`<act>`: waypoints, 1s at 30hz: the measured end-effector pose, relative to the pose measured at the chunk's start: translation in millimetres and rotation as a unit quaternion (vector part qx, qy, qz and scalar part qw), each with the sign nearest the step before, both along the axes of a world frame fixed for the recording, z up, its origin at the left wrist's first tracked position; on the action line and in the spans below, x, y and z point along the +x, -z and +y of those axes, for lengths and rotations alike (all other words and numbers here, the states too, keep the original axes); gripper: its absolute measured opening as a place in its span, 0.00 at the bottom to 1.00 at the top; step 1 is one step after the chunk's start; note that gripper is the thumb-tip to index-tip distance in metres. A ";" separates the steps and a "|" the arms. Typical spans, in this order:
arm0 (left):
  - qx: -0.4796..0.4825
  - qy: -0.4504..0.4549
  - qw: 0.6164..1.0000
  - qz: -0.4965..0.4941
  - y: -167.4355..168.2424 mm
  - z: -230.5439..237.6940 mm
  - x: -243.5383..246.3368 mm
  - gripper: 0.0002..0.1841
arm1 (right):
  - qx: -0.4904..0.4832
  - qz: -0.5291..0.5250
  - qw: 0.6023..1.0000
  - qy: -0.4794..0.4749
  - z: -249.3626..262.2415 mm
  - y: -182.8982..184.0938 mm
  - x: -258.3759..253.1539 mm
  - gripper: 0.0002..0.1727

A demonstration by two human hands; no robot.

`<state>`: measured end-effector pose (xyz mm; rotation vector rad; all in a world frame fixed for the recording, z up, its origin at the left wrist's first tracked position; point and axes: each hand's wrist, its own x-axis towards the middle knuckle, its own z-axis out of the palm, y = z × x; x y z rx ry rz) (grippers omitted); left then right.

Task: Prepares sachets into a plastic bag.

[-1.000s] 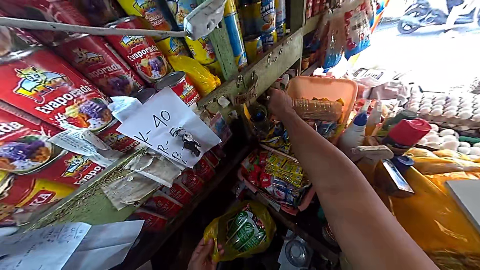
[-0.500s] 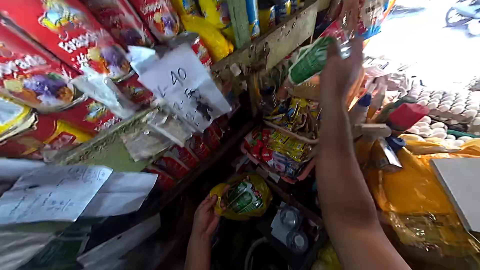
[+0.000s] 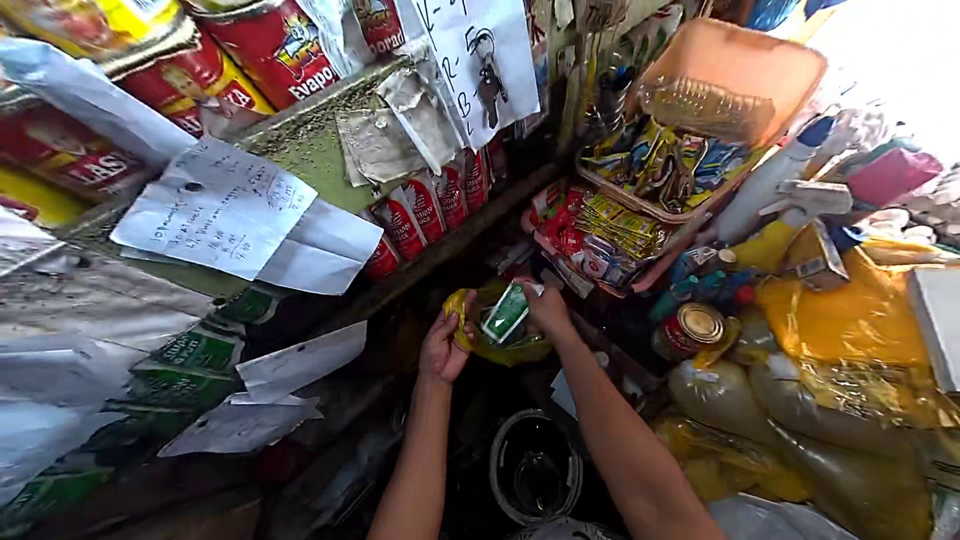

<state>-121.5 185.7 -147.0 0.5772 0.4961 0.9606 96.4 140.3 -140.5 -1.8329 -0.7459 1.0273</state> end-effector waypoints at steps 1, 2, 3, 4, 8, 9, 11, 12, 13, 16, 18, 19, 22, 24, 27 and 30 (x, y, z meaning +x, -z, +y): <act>0.005 -0.006 1.000 0.008 -1.0 2.0 -1.9 0.19 | -0.030 -0.009 0.999 -0.022 -0.7 -7.0 -0.6 0.37; 0.019 -0.005 1.000 0.016 -2.7 4.7 -3.3 0.19 | -0.034 -0.035 0.998 -0.035 -2.9 -26.4 5.3 0.36; 0.035 0.000 0.999 0.015 -2.6 6.1 -5.0 0.20 | -0.006 -0.070 0.997 -0.029 -7.6 -51.0 15.8 0.31; 0.049 0.007 0.999 0.014 -1.8 5.6 -6.5 0.20 | 0.043 -0.107 0.993 -0.009 -14.4 -78.7 30.2 0.25; 0.086 0.023 0.995 0.033 -8.6 6.3 2.4 0.21 | 0.220 -0.247 0.933 0.142 -8.2 -192.2 130.3 0.17; 0.089 0.023 0.995 0.033 -10.1 5.6 5.3 0.20 | 0.231 -0.271 0.915 0.188 2.7 -212.8 158.6 0.17; 0.090 0.021 0.995 0.037 -10.8 4.1 10.5 0.19 | 0.211 -0.304 0.901 0.225 30.6 -239.4 211.6 0.18; 0.092 0.021 0.995 0.038 -9.9 4.4 13.6 0.19 | 0.189 -0.323 0.902 0.215 49.5 -245.1 237.7 0.18; 0.095 0.019 0.995 0.039 -9.1 4.7 16.4 0.19 | 0.166 -0.346 0.903 0.191 70.1 -245.9 262.4 0.18; 0.091 0.013 0.995 0.030 -4.1 5.2 21.2 0.19 | 0.116 -0.420 0.894 0.101 127.4 -234.9 318.1 0.20; 0.085 0.017 0.996 0.021 -1.2 5.4 20.4 0.19 | 0.100 -0.461 0.878 0.079 155.8 -227.3 337.3 0.22; 0.081 0.015 0.996 0.019 -1.8 3.9 20.1 0.19 | 0.103 -0.464 0.876 0.078 166.3 -226.2 342.3 0.24; 0.074 0.001 0.997 0.019 -1.9 -0.8 19.2 0.19 | 0.116 -0.458 0.878 0.081 193.7 -223.9 350.2 0.21; 0.075 -0.006 0.997 0.021 -1.7 -1.8 18.7 0.19 | 0.111 -0.461 0.877 0.085 206.4 -221.7 353.3 0.20; 0.068 -0.013 0.997 0.028 -2.6 -3.9 18.5 0.18 | 0.100 -0.488 0.862 0.096 218.2 -218.0 357.9 0.18; 0.057 -0.017 0.998 0.028 -4.2 -5.3 21.4 0.18 | 0.106 -0.486 0.863 0.090 220.4 -216.8 357.9 0.16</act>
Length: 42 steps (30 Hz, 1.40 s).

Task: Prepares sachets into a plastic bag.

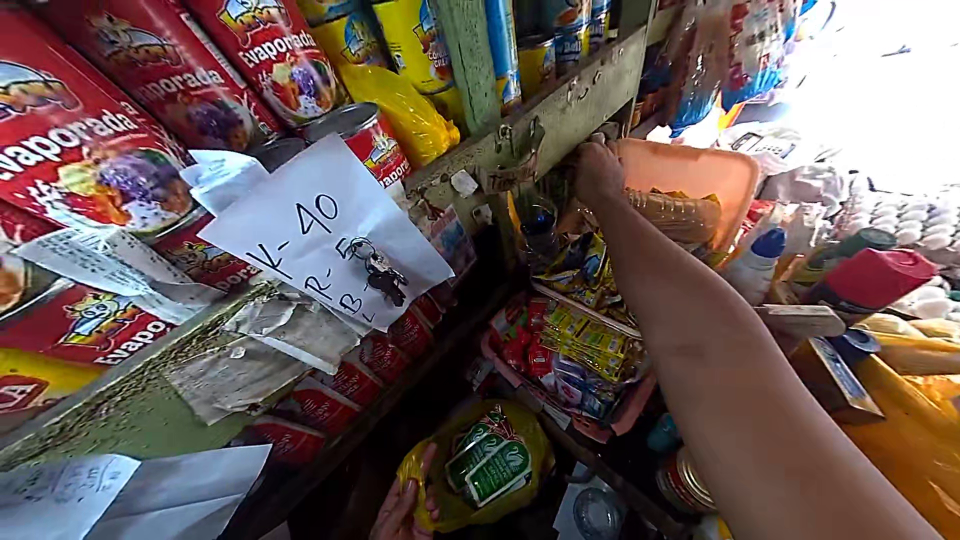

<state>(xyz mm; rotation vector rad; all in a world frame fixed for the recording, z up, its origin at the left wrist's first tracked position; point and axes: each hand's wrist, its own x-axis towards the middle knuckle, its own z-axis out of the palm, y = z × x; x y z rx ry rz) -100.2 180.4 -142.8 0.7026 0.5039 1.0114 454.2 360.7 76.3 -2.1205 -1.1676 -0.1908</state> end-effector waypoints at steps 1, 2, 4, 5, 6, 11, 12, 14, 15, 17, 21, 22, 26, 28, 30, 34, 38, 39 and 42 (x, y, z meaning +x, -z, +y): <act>-0.002 -0.001 1.000 -0.001 -0.5 0.8 0.4 0.18 | -0.004 0.008 1.000 -0.006 -0.6 -0.5 -0.5 0.16; -0.001 -0.002 1.000 -0.003 -1.4 2.2 0.9 0.18 | -0.009 0.024 1.000 -0.013 -3.4 -3.4 -2.3 0.17; 0.003 -0.003 1.000 0.000 -2.5 3.7 1.3 0.17 | -0.003 0.063 0.998 -0.029 -11.7 -8.0 -2.9 0.18; 0.002 -0.002 1.000 0.000 -2.2 4.2 1.0 0.17 | 0.011 0.075 0.997 -0.030 -15.4 -7.3 -1.5 0.18; 0.000 -0.002 1.000 0.000 -2.0 4.6 1.1 0.17 | 0.032 0.083 0.996 -0.023 -18.1 -6.6 0.7 0.19; -0.016 -0.002 1.000 -0.005 -6.7 5.4 -0.6 0.17 | 0.164 0.144 0.975 0.045 -26.1 -2.5 -4.5 0.26; -0.020 -0.001 1.000 -0.006 -7.3 5.4 -0.2 0.16 | 0.174 0.157 0.970 0.057 -27.2 -1.4 -11.4 0.27; -0.028 0.002 1.000 0.000 -9.1 5.7 -1.0 0.17 | 0.192 0.188 0.959 0.089 -32.1 1.3 -26.1 0.26; -0.032 0.005 0.999 -0.001 -9.4 5.8 -2.7 0.17 | 0.211 0.215 0.948 0.107 -34.4 4.0 -29.8 0.27; -0.041 0.002 0.999 0.003 -9.1 5.4 -6.1 0.17 | 0.267 0.286 0.910 0.135 -43.0 5.4 -32.2 0.28; -0.057 -0.003 0.998 0.018 -9.6 3.5 -11.3 0.19 | 0.299 0.266 0.905 0.146 -76.6 -22.3 -30.9 0.27; -0.058 -0.003 0.998 0.022 -9.9 3.5 -12.7 0.19 | 0.295 0.219 0.920 0.139 -89.7 -35.7 -32.4 0.27; -0.048 0.028 0.997 0.045 -13.1 4.7 -15.4 0.20 | 0.247 0.027 0.964 0.100 -167.1 -95.6 -61.7 0.25; -0.044 0.041 0.996 0.061 -18.9 3.0 -15.8 0.20 | 0.211 -0.024 0.973 0.094 -213.4 -112.0 -96.7 0.19; -0.054 0.041 0.994 0.082 -20.7 0.1 -18.1 0.19 | 0.162 -0.036 0.982 0.086 -248.5 -107.7 -135.1 0.16; -0.077 0.054 0.994 0.051 -10.4 1.2 -26.0 0.20 | 0.058 0.055 0.995 -0.062 -269.1 -38.8 -227.4 0.24; -0.098 0.065 0.993 -0.001 9.4 -0.6 -47.3 0.19 | -0.037 0.233 0.964 -0.127 -243.3 86.0 -330.8 0.23; -0.103 0.060 0.993 -0.009 12.9 0.4 -52.4 0.19 | -0.038 0.280 0.953 -0.111 -233.9 115.9 -351.7 0.24; -0.120 0.031 0.992 -0.031 19.3 4.2 -60.2 0.18 | -0.073 0.393 0.916 -0.038 -210.6 206.9 -397.8 0.26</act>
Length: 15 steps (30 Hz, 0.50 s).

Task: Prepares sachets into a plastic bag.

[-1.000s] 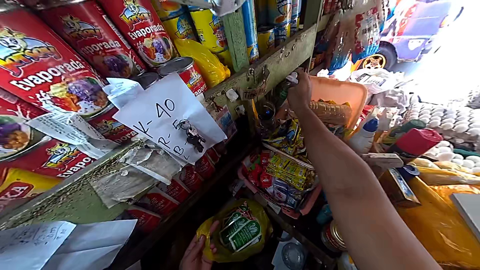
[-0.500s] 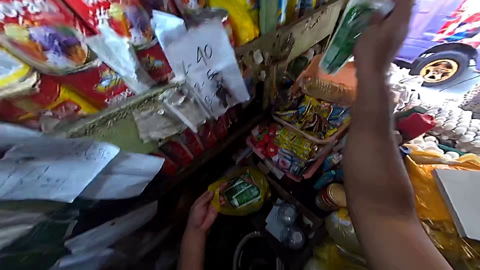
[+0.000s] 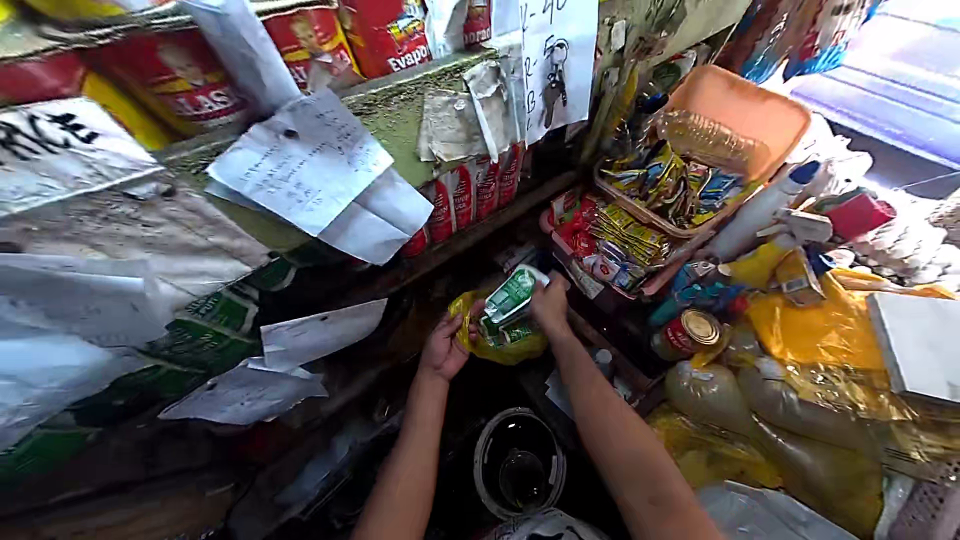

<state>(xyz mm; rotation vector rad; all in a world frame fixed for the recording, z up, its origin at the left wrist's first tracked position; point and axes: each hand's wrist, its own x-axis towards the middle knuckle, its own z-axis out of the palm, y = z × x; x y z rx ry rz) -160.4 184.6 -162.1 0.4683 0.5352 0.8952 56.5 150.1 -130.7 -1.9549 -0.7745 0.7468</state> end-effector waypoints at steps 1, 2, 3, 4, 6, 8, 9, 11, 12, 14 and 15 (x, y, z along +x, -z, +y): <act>-0.003 -0.006 1.000 -0.006 1.0 1.7 -1.6 0.18 | -0.052 0.000 0.999 -0.003 0.4 18.5 -6.1 0.26; -0.002 -0.006 1.000 -0.005 0.9 3.7 -3.4 0.18 | -0.101 -0.025 0.994 -0.011 -3.2 26.8 -9.2 0.27; 0.004 0.000 1.000 0.002 -0.7 6.9 -4.8 0.19 | -0.130 -0.076 0.989 -0.012 -6.6 30.2 -9.3 0.27; 0.014 0.009 1.000 0.011 -3.6 10.6 -4.9 0.19 | -0.136 -0.140 0.981 -0.004 -7.6 30.8 -5.9 0.28; 0.031 0.024 0.998 0.039 -9.9 12.8 -3.4 0.19 | -0.129 -0.242 0.962 0.001 -5.1 33.1 7.5 0.30; 0.044 0.034 0.996 0.076 -17.3 12.0 -2.7 0.18 | -0.163 -0.257 0.952 -0.023 1.3 41.6 18.3 0.37; 0.048 0.033 0.994 0.094 -21.8 13.3 -1.8 0.16 | -0.190 -0.239 0.952 -0.034 6.5 46.6 23.0 0.40; 0.055 0.031 0.990 0.128 -32.0 17.0 -1.9 0.14 | -0.225 -0.185 0.956 -0.043 16.2 57.6 32.5 0.38; 0.058 0.031 0.988 0.143 -36.9 19.7 -3.1 0.13 | -0.227 -0.153 0.961 -0.043 20.8 62.3 36.6 0.33; 0.065 0.039 0.979 0.191 -45.8 26.1 -7.2 0.12 | -0.177 -0.096 0.978 -0.046 29.9 61.5 39.3 0.24; 0.072 0.047 0.968 0.234 -48.9 28.5 -9.6 0.11 | -0.125 -0.060 0.989 -0.048 32.8 54.7 37.0 0.22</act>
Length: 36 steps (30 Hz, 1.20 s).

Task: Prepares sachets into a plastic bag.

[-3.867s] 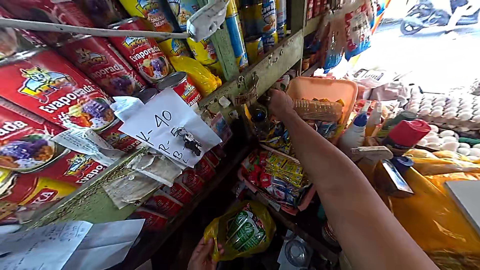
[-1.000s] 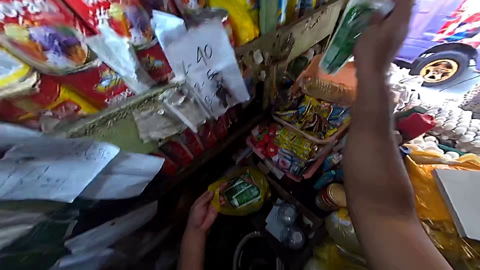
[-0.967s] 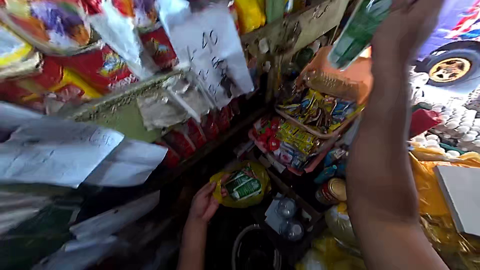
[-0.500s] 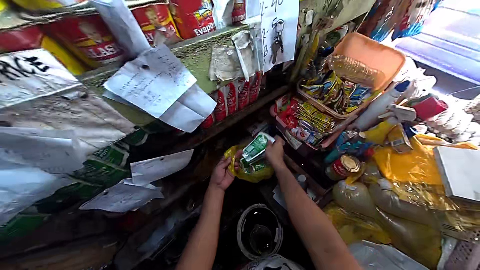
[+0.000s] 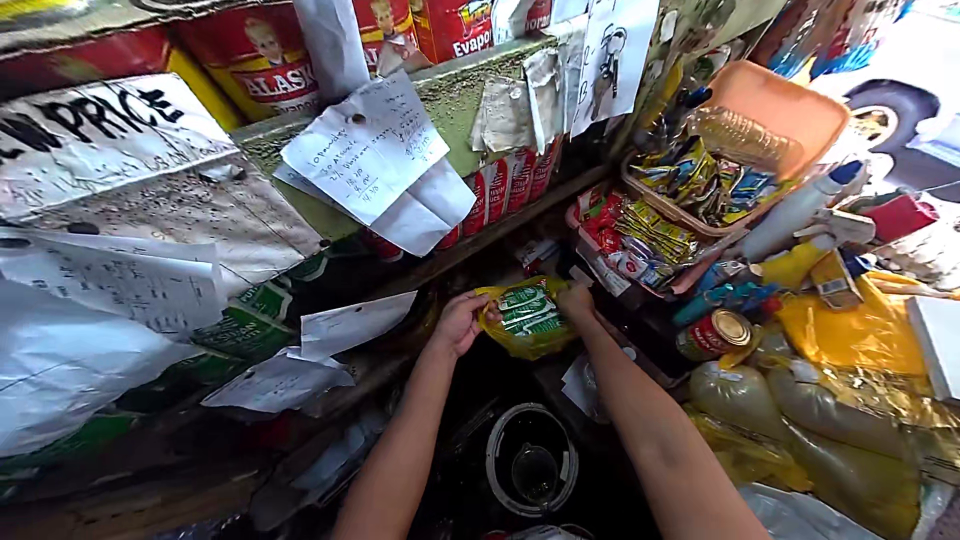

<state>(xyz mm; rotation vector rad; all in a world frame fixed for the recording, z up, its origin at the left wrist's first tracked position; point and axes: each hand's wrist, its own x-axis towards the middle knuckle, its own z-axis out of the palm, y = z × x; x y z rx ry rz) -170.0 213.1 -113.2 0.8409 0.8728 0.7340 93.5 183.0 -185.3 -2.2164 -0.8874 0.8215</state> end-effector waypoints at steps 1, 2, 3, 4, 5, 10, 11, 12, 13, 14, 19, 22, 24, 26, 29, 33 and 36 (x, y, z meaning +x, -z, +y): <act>0.015 0.011 0.998 0.053 -1.1 1.1 -1.9 0.10 | 0.059 0.052 0.997 0.011 1.3 -10.1 -3.7 0.20; 0.042 0.029 0.993 0.109 -0.4 0.1 -4.0 0.10 | 0.117 0.122 0.985 0.031 -0.2 -23.0 -8.0 0.18; 0.078 0.054 0.981 0.167 1.2 -1.1 -6.4 0.10 | 0.175 0.196 0.963 0.059 -2.9 -35.3 -10.8 0.17; 0.117 0.081 0.963 0.231 1.7 -2.3 -8.6 0.13 | 0.228 0.266 0.932 0.090 -5.5 -48.7 -11.6 0.15; 0.154 0.109 0.935 0.299 1.9 -3.3 -10.8 0.19 | 0.267 0.323 0.900 0.118 -8.6 -62.0 -9.7 0.14; 0.278 0.295 0.670 0.622 -10.6 -22.2 1.5 0.39 | 0.274 0.348 0.880 0.171 -14.4 -89.7 6.5 0.14; 0.290 0.349 0.603 0.656 -14.3 -26.0 8.9 0.29 | 0.259 0.335 0.891 0.166 -13.1 -96.3 5.3 0.13; 0.294 0.395 0.556 0.669 -17.8 -27.0 15.1 0.21 | 0.248 0.324 0.898 0.163 -12.0 -104.4 3.6 0.13; 0.299 0.423 0.540 0.664 -20.3 -24.5 17.5 0.16 | 0.242 0.315 0.904 0.159 -12.0 -112.4 1.7 0.13; 0.305 0.434 0.558 0.639 -22.4 -16.5 16.4 0.16 | 0.242 0.305 0.908 0.156 -12.7 -120.1 -0.6 0.12; 0.273 0.349 0.770 0.459 -58.6 21.8 -1.0 0.22 | 0.269 0.268 0.924 0.053 -27.8 -165.0 -10.9 0.11; 0.241 0.233 0.865 0.374 -97.9 8.6 -5.3 0.20 | 0.286 0.236 0.928 -0.043 -46.4 -204.8 -17.2 0.14; 0.209 0.171 0.924 0.270 -120.1 -8.9 -8.0 0.17 | 0.289 0.222 0.924 -0.115 -70.0 -233.6 -25.4 0.16; 0.181 0.124 0.962 0.166 -139.2 -29.9 -10.7 0.15 | 0.299 0.200 0.910 -0.206 -98.4 -255.3 -39.0 0.17; 0.179 0.085 0.979 0.050 -153.8 -66.4 -9.2 0.12 | 0.302 0.149 0.871 -0.357 -130.6 -271.4 -67.1 0.18; 0.221 0.127 0.967 0.006 -133.8 -112.0 -11.8 0.10 | 0.255 0.116 0.872 -0.402 -132.8 -266.8 -98.1 0.21; 0.246 0.183 0.952 0.017 -91.7 -144.0 -31.7 0.12 | 0.224 0.192 0.892 -0.343 -127.5 -236.4 -109.1 0.24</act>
